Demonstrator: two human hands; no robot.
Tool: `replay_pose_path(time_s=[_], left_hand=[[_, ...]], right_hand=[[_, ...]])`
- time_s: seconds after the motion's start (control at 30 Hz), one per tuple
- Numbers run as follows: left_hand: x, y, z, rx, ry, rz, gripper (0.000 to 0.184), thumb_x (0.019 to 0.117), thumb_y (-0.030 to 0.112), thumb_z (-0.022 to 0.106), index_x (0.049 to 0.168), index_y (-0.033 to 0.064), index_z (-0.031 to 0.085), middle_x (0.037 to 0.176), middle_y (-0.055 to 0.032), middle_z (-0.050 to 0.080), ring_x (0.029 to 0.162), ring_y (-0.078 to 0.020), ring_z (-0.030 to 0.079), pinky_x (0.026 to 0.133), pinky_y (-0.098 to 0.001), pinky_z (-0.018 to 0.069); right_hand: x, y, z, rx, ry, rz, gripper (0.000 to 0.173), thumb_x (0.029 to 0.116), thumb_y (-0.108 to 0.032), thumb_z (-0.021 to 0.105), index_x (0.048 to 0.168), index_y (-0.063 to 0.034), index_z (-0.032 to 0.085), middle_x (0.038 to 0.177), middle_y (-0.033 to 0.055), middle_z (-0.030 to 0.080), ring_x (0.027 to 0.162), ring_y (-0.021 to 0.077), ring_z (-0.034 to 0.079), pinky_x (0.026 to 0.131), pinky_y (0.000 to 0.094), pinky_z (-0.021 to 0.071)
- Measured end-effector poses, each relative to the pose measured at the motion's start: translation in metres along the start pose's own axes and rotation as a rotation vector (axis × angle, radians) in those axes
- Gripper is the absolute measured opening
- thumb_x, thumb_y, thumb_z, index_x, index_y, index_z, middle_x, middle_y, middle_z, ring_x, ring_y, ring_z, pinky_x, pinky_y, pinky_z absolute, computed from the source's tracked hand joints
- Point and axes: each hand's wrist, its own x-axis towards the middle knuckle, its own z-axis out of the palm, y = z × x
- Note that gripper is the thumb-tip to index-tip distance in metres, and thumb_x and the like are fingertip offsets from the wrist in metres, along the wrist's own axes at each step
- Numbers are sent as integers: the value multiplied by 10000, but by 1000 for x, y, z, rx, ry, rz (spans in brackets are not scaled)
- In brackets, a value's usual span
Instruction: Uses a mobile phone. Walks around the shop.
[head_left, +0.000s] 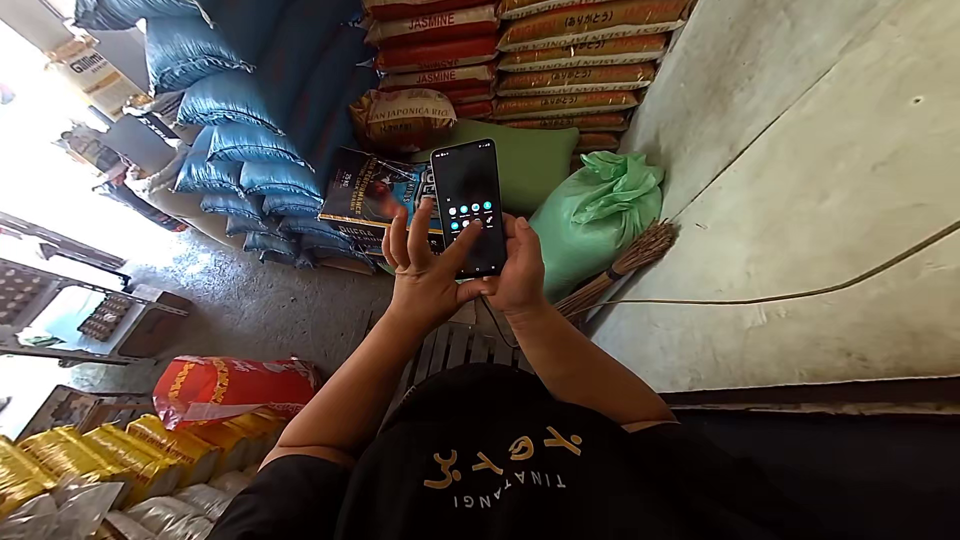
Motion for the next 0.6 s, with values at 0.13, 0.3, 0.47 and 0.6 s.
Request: replay_pose_path(time_s=[0.13, 0.3, 0.47, 0.6], left_hand=[[-2, -5, -5, -39, 155, -10, 785, 917, 855, 255, 1321, 288, 616, 1643, -71, 232, 1572, -240, 46, 1266, -466, 48], [-16, -14, -4, -24, 240, 33, 756, 948, 818, 228, 1271, 269, 635, 1629, -47, 254, 1565, -190, 70, 1265, -414, 65], [-31, -13, 1, -3, 204, 34, 726, 958, 806, 239, 1290, 289, 626, 1626, -41, 258, 1563, -185, 82, 1264, -422, 56], [-36, -12, 4, -21, 190, 29, 707, 957, 805, 269, 1285, 296, 633, 1635, -22, 252, 1566, -181, 69, 1265, -416, 53]], right_hand=[[0, -2, -5, 11, -19, -19, 517, 1088, -423, 195, 1243, -105, 571, 1120, 53, 716, 1042, 169, 705, 882, 389, 603], [1, -2, -10, -15, 24, -32, 536, 1076, -456, 212, 1318, -103, 537, 1197, 69, 689, 1109, 190, 683, 933, 427, 585], [2, 0, -9, 8, 39, -41, 529, 1082, -451, 221, 1329, -101, 531, 1205, 69, 688, 1107, 189, 685, 933, 426, 588], [3, 2, -11, 20, 29, -41, 522, 1081, -452, 225, 1320, -111, 540, 1196, 62, 694, 1099, 187, 688, 927, 424, 589]])
